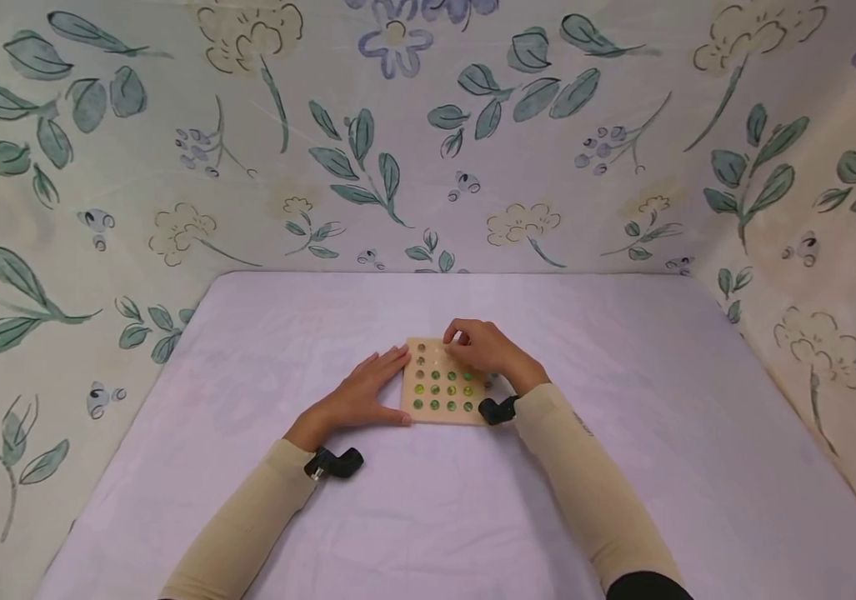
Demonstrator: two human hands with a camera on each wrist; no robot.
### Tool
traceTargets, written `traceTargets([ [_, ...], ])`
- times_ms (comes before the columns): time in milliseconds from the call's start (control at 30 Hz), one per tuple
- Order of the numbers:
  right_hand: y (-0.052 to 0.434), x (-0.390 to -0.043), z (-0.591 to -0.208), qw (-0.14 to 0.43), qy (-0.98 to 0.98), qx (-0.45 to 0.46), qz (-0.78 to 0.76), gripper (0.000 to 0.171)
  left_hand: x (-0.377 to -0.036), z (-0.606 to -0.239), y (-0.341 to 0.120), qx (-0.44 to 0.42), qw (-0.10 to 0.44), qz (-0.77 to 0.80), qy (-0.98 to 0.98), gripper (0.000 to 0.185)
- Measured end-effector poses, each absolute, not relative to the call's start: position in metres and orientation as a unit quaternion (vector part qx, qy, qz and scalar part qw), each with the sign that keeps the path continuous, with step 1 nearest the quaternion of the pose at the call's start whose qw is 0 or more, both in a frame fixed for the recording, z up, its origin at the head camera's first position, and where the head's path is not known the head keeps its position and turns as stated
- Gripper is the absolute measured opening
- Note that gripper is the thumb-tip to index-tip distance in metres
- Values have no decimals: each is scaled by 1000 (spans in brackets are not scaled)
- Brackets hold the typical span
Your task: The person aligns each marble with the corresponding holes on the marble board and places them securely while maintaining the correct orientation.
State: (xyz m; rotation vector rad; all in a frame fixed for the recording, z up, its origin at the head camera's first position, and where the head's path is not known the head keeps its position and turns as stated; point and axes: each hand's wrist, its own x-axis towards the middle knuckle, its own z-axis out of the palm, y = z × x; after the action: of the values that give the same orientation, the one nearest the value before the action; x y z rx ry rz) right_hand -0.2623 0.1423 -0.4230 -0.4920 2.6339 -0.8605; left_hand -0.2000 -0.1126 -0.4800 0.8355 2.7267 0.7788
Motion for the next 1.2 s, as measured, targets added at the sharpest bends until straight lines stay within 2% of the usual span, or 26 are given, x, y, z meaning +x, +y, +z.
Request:
traceTargets([
  [1200,197,-238,-429,124,932,-160,-302,16,-202,-482,-113,292,81,268,915,112],
])
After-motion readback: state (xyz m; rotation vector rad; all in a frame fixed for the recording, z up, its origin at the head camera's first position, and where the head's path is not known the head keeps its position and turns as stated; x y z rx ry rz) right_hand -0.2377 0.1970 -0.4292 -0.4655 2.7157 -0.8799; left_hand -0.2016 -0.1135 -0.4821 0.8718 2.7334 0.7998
